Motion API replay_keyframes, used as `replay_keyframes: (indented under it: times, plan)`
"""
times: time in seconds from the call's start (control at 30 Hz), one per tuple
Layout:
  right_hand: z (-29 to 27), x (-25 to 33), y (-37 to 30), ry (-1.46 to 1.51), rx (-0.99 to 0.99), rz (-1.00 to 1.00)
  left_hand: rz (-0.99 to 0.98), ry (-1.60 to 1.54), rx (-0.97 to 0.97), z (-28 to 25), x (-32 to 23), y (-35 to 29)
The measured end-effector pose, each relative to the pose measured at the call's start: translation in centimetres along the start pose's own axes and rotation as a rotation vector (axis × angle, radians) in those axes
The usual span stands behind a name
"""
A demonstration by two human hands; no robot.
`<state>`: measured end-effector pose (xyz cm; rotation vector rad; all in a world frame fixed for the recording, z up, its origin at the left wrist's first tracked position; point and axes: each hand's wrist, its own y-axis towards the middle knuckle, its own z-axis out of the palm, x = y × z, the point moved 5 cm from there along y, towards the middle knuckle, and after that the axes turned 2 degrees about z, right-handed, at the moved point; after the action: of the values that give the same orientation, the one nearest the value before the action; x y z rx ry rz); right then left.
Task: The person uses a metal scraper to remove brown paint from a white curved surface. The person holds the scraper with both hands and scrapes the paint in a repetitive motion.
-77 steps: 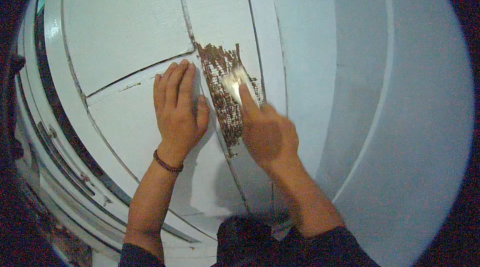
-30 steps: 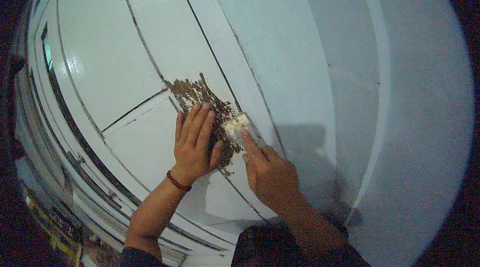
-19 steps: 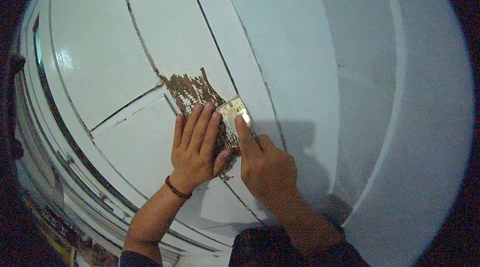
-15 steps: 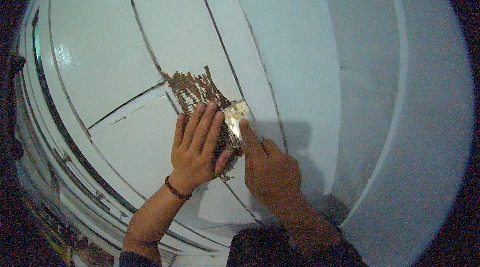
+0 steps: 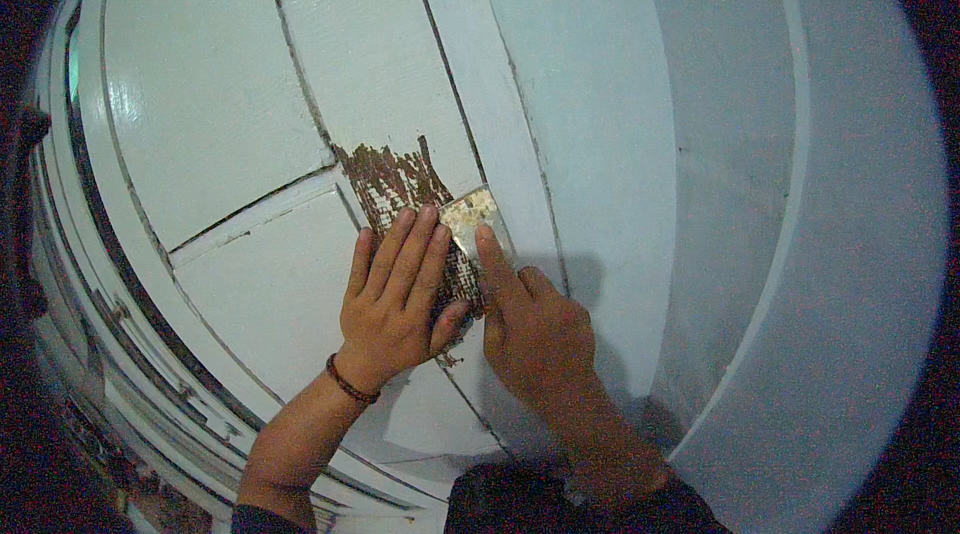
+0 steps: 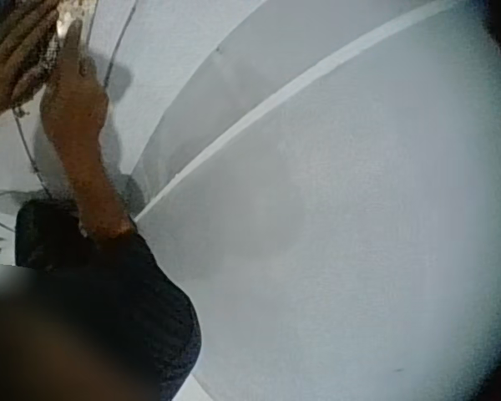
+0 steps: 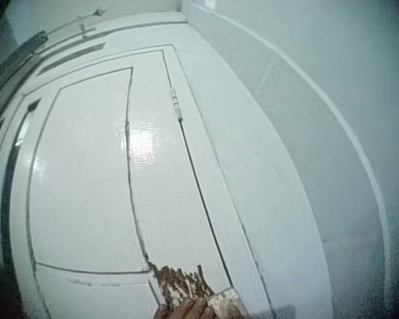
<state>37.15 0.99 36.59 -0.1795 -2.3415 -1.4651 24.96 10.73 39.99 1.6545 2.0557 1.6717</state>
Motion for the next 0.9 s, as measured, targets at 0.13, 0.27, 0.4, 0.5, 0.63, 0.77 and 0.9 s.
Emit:
replay_keyframes:
  times: [0.13,0.27,0.4,0.5,0.63,0.77,0.9]
  plan:
    - [0.0,-0.2,-0.1,0.014,0.062,0.063,-0.008,0.002,-0.025,-0.1,0.0,-0.1]
    - [-0.3,-0.1,-0.4,0.048,0.031,0.046,-0.004,-0.019,-0.034,-0.1,0.0,-0.1]
    - [-0.2,-0.2,-0.5,0.034,0.074,0.093,0.029,-0.031,-0.014,-0.1,-0.1,-0.1]
    - [0.0,-0.3,-0.4,0.039,0.079,0.077,0.032,-0.049,-0.036,-0.3,-0.1,-0.1]
    - [-0.1,-0.5,-0.3,0.049,0.009,0.001,0.014,-0.083,-0.054,-0.3,0.0,-0.1]
    - [-0.3,-0.2,-0.2,0.022,0.012,-0.034,0.005,-0.057,-0.107,-0.5,0.2,-0.3]
    - [-0.9,0.4,1.8,-0.001,0.038,0.000,-0.036,-0.055,-0.194,-0.6,0.5,-0.6]
